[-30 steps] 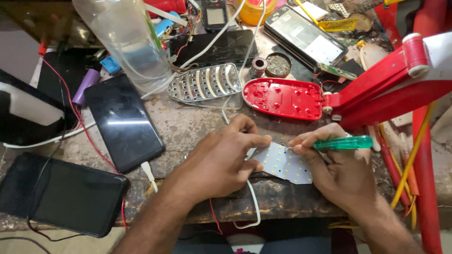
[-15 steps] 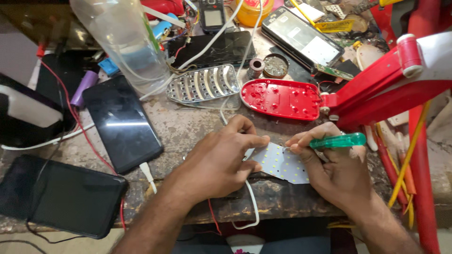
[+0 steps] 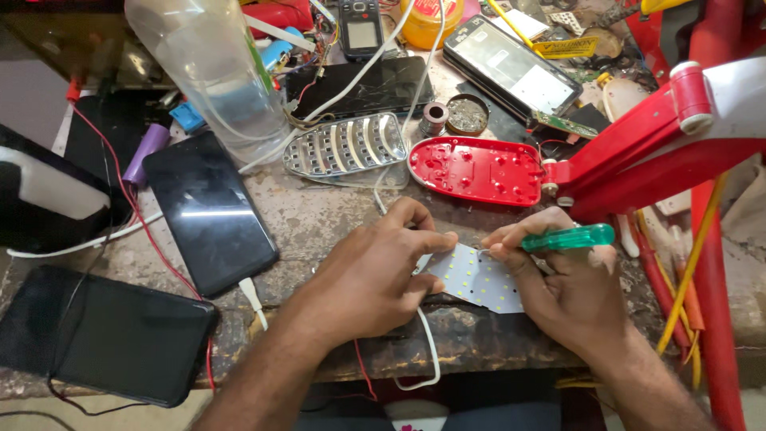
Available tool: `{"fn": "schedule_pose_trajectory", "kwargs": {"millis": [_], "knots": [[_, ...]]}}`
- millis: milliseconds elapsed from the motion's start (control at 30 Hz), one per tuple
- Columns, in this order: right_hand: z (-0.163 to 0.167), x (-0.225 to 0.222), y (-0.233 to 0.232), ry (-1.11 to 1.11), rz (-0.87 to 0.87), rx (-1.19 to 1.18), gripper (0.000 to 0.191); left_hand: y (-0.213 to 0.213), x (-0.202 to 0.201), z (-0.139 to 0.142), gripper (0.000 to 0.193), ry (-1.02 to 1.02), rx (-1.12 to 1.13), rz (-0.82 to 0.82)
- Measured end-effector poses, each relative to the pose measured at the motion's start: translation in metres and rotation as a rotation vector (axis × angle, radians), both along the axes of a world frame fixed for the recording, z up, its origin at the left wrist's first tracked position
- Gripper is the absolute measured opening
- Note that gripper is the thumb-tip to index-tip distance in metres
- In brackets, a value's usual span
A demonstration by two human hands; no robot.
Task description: The person uses a green-handled screwdriver to probe and scrape contact points on a white LED panel while holding red and white wires against the board. The person repeatedly tests the connection by touching the wires to the panel, then continues scraping and probing the surface.
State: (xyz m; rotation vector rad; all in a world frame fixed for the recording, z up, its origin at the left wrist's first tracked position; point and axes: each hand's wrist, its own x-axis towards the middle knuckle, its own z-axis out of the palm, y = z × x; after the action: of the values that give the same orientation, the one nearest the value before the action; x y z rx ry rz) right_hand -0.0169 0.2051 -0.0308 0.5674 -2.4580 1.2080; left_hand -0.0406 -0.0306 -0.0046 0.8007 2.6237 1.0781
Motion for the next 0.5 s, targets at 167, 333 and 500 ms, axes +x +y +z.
{"fn": "schedule_pose_trajectory", "kwargs": {"millis": [167,333,500], "knots": [[-0.0008,0.0014,0.001,-0.04,0.017,-0.064,0.009,0.0011,0.0,-0.001,0.049,0.006,0.006,-0.003],[-0.0008,0.0027,0.0011,-0.034,-0.003,-0.04,0.01,0.0009,-0.0003,-0.002,0.049,0.015,0.032,-0.006],[-0.0016,0.0012,-0.0007,-0.021,-0.011,-0.006,0.01,0.0001,0.0001,-0.0007,0.049,-0.004,0.002,0.0]]}}
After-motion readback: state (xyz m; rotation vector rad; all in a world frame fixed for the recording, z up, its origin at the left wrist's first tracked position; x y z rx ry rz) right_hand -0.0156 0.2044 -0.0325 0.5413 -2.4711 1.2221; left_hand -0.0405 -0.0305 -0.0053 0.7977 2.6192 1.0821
